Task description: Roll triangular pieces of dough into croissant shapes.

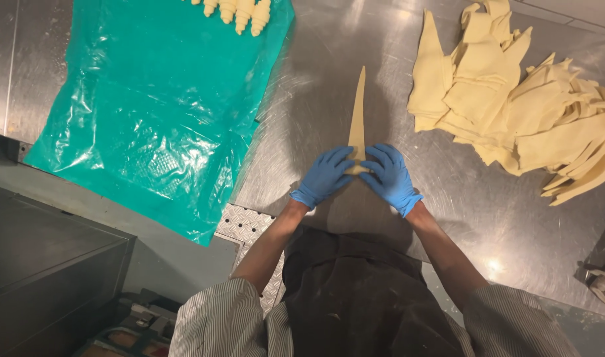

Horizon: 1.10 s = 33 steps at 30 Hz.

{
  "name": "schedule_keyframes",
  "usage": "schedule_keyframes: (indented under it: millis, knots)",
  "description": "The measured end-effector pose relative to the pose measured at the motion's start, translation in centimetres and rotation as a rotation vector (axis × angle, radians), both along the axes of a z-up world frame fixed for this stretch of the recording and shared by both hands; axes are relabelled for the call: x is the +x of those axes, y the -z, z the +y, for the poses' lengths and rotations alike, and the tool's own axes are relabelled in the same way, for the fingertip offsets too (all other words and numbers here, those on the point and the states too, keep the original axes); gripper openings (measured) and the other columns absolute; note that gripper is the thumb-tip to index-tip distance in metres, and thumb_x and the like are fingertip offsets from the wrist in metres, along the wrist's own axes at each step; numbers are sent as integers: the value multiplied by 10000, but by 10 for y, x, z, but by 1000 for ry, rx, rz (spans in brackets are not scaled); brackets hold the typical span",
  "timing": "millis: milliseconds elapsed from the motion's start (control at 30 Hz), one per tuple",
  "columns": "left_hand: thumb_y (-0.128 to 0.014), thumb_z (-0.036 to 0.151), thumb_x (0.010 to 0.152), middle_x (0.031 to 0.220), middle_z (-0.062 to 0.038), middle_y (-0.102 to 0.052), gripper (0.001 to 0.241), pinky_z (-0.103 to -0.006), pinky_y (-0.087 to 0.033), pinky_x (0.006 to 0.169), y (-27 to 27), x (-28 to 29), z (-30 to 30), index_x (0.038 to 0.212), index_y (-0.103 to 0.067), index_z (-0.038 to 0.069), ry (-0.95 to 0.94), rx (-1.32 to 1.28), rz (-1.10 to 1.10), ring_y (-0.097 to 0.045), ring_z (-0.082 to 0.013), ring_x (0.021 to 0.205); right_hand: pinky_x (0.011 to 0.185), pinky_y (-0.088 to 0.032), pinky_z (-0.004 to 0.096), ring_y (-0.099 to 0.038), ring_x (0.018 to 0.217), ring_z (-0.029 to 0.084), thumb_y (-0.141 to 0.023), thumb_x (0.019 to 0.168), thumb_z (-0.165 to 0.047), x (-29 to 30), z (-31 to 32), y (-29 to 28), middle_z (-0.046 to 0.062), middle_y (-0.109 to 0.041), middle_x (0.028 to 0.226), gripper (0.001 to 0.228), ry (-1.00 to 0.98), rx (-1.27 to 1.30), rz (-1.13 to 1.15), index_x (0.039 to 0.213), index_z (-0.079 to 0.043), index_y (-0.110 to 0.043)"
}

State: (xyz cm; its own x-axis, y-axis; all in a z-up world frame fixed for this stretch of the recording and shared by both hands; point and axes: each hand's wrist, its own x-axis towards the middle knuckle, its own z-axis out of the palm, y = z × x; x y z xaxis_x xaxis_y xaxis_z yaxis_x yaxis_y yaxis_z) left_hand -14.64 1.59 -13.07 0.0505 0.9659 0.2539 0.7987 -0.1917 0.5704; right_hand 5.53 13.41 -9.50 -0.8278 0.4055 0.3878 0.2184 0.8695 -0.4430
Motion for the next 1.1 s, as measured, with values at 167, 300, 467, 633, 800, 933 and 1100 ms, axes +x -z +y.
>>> schedule_keyframes:
  millis: [167, 300, 467, 633, 800, 933, 1100]
  knots:
    - [-737, 287, 935, 1505, -84, -532, 371, -420, -438, 1112, -5, -3, 10, 1263, -659, 133, -15, -13, 58, -516, -279, 1396, 1145, -419, 539, -542, 1286, 388, -865, 801, -206, -3, 10, 2, 172, -617, 1328, 430, -9, -15, 13, 1140, -29, -668]
    - [-737, 274, 897, 1471, -105, -530, 472, -427, -438, 1093, -3, -6, 14, 1329, -638, 112, 1, 15, 27, -516, -297, 1355, 1152, -407, 535, -544, 1286, 381, -857, 808, -205, -7, 13, -1, 158, -617, 1333, 426, 5, 4, -24, 1166, -46, -689]
    - [-757, 303, 823, 1396, -158, -543, 583, -469, -426, 1057, -29, 0, 30, 1324, -572, 68, 0, 78, 44, -527, -331, 1290, 1149, -404, 539, -536, 1296, 384, -856, 788, -209, -11, 19, -7, 166, -612, 1342, 448, 13, -15, -14, 1153, -21, -678]
    - [-689, 183, 979, 1206, -134, -682, 693, -453, -496, 1017, -10, 16, 55, 1617, -423, 136, -26, -359, -1, -654, -331, 1116, 1115, -411, 493, -513, 1274, 386, -862, 766, -201, -13, 11, -30, 209, -573, 1309, 668, 161, -224, 3, 1315, 8, -544]
    - [-730, 97, 926, 1225, -159, -674, 616, -390, -554, 976, -68, 14, 45, 1492, -485, 97, -176, -318, -996, -672, -270, 1134, 1140, -395, 442, -471, 1360, 318, -773, 884, -157, -14, 21, -40, 208, -495, 1459, 822, 63, -707, 214, 1555, 6, -327]
    - [-690, 80, 966, 1318, -137, -677, 512, -340, -569, 1021, -90, 11, 33, 1438, -517, -15, -107, -293, -1596, -676, -208, 1193, 1012, -525, 377, -598, 1214, 208, -723, 920, -115, -8, 34, -77, 126, -610, 1371, 717, 68, -1078, 17, 1564, -50, -415]
    - [-656, 120, 1003, 1264, -127, -678, 465, -352, -575, 947, -114, 32, 6, 1424, -546, -46, -93, -475, -1871, -679, -209, 1103, 898, -577, 331, -652, 1085, 163, -715, 902, -72, 8, 17, -160, 108, -668, 1260, 695, 65, -1103, -100, 1546, -78, -452]
